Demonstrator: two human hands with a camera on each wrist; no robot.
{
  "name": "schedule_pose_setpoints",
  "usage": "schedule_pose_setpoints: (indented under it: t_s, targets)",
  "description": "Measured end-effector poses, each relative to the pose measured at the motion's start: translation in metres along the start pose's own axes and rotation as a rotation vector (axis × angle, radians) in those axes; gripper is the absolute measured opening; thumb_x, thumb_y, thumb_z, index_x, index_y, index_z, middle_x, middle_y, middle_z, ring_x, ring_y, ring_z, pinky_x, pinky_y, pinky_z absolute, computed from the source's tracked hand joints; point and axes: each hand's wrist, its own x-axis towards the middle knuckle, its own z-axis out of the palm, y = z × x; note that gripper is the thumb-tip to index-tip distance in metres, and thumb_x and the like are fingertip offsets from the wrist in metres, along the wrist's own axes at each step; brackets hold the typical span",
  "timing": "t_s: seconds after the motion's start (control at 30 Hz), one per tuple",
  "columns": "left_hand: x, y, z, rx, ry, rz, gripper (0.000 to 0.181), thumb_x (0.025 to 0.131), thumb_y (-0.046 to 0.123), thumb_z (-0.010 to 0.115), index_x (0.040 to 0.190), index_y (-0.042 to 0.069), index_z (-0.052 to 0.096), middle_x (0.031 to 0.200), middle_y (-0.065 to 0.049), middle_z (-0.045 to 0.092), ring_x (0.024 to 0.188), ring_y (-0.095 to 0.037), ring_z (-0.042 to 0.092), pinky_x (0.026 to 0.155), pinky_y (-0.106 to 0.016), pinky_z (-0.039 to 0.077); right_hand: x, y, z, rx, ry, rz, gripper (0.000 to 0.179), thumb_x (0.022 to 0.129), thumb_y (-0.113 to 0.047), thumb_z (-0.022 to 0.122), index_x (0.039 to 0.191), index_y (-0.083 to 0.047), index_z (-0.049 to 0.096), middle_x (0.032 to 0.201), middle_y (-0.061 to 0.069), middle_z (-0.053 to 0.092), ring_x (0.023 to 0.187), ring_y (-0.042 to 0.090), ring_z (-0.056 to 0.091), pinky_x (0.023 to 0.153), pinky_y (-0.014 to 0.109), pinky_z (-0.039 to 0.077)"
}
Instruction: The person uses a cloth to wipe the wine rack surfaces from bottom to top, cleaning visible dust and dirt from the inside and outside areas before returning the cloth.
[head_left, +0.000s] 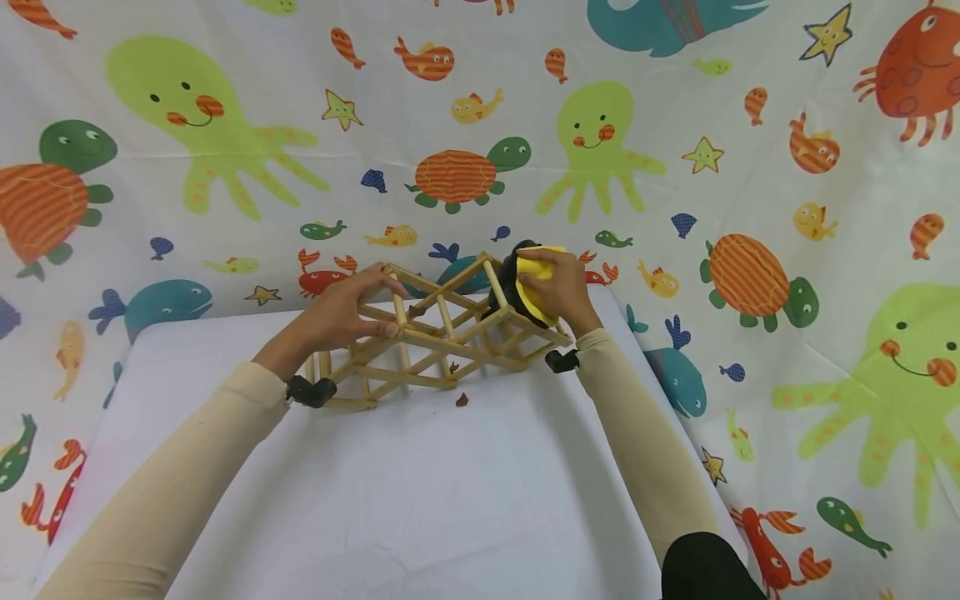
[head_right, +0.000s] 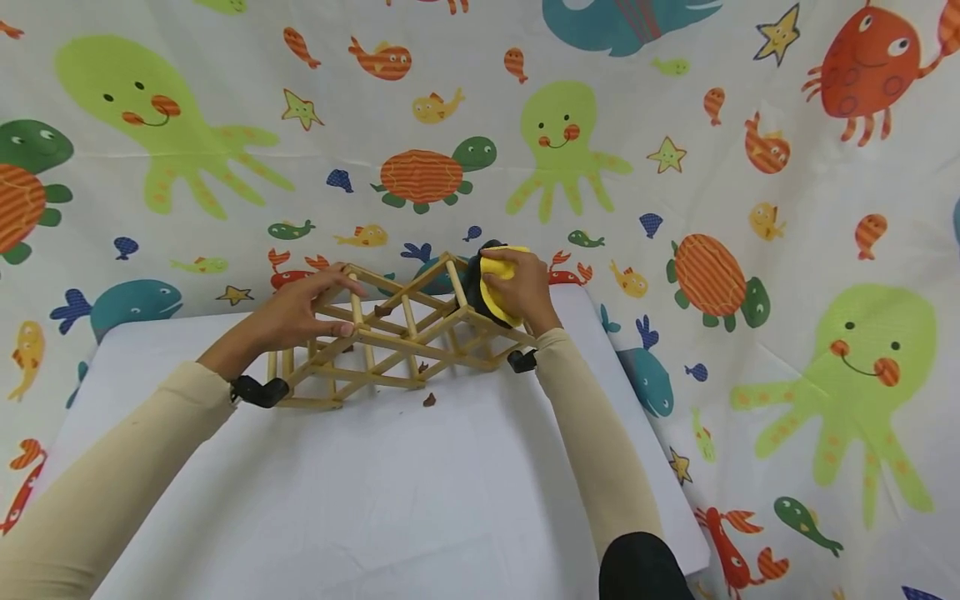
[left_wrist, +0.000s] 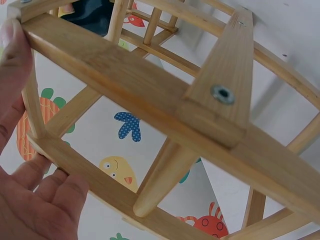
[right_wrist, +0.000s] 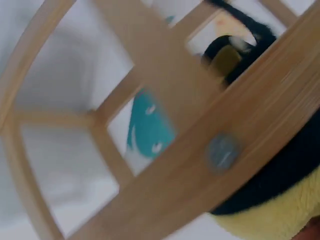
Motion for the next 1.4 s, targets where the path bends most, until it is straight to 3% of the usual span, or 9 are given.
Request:
schedule_pose_setpoints:
  t_s: [0.17,0.33,0.47,0.67,0.8,0.9,1.1,1.2,1.4]
  targets:
    - [0.000,-0.001,-0.001,0.005,0.000,-0.003,0.051,0.091,0.025,0.086,0.136,0.023,0.062,0.178,-0.009,0.022,0.167,-0.038,0.013,0.125,-0.077,0.019,0.005,-0.006,0.009,0.260,-0.052,-0.064,0.040,0.090,-0.014,0.085,0.130,-0.019,0.078,0.139,0.010,0.072,0.105,0.025,0.066,0.079,0.024,0.057]
    - [0.000,-0.002,-0.001,-0.001,0.000,-0.013,0.050,0.092,0.025,0.086,0.136,0.023,0.062,0.179,-0.010,0.021,0.167,-0.039,0.012,0.124,-0.079,0.019,0.010,-0.002,0.013,0.050,-0.042,-0.006,0.039,0.090,-0.015,0.082,0.128,-0.025,0.080,0.135,0.008,0.074,0.107,0.025,0.068,0.084,0.032,0.059]
    - [0.001,-0.002,0.000,-0.003,-0.003,-0.018,0.050,0.091,0.025,0.086,0.136,0.023,0.062,0.179,-0.009,0.021,0.167,-0.039,0.013,0.124,-0.079,0.019,0.008,0.010,0.000,-0.093,0.059,0.057,0.039,0.089,-0.015,0.081,0.126,-0.024,0.080,0.134,0.010,0.075,0.119,0.032,0.066,0.094,0.043,0.056]
    - [0.003,0.000,0.001,-0.001,-0.007,-0.012,0.051,0.091,0.026,0.086,0.136,0.024,0.063,0.179,-0.008,0.022,0.167,-0.038,0.013,0.124,-0.078,0.019,0.004,0.029,-0.031,0.064,0.267,0.102,0.039,0.089,-0.013,0.080,0.126,-0.027,0.080,0.138,0.005,0.073,0.119,0.026,0.067,0.094,0.038,0.057]
    - [0.003,0.001,0.000,-0.002,-0.006,-0.011,0.051,0.091,0.026,0.086,0.136,0.024,0.063,0.178,-0.008,0.023,0.167,-0.037,0.013,0.125,-0.078,0.019,0.003,0.037,-0.047,0.117,0.338,0.093,0.040,0.091,-0.008,0.079,0.125,-0.029,0.080,0.138,0.002,0.073,0.127,0.021,0.066,0.105,0.038,0.058]
    - [0.002,0.002,0.000,0.000,-0.007,-0.008,0.051,0.091,0.026,0.086,0.136,0.023,0.063,0.178,-0.009,0.022,0.167,-0.038,0.014,0.124,-0.078,0.020,0.000,0.043,-0.050,0.134,0.296,0.076,0.041,0.091,-0.003,0.079,0.125,-0.025,0.080,0.138,0.003,0.073,0.132,0.024,0.065,0.110,0.041,0.056]
    - [0.001,0.002,-0.001,-0.003,-0.006,-0.003,0.050,0.091,0.024,0.086,0.135,0.023,0.063,0.178,-0.008,0.025,0.167,-0.036,0.013,0.125,-0.077,0.018,-0.007,0.051,-0.031,0.249,-0.007,0.105,0.042,0.093,-0.001,0.079,0.130,-0.020,0.078,0.145,0.006,0.068,0.128,0.026,0.063,0.100,0.034,0.056]
    - [0.001,0.002,-0.001,-0.007,-0.010,-0.007,0.050,0.091,0.024,0.086,0.135,0.024,0.063,0.178,-0.008,0.025,0.167,-0.035,0.013,0.125,-0.078,0.018,-0.009,0.055,-0.017,0.279,-0.097,0.148,0.043,0.094,-0.003,0.077,0.133,-0.022,0.076,0.147,0.007,0.065,0.125,0.028,0.062,0.098,0.036,0.057]
    - [0.001,0.002,0.000,-0.008,-0.011,-0.014,0.050,0.090,0.024,0.087,0.135,0.025,0.063,0.178,-0.007,0.025,0.168,-0.034,0.013,0.125,-0.078,0.018,-0.011,0.071,-0.006,-0.050,-0.061,0.236,0.039,0.096,-0.010,0.075,0.134,-0.020,0.076,0.146,0.013,0.066,0.132,0.035,0.059,0.109,0.051,0.054]
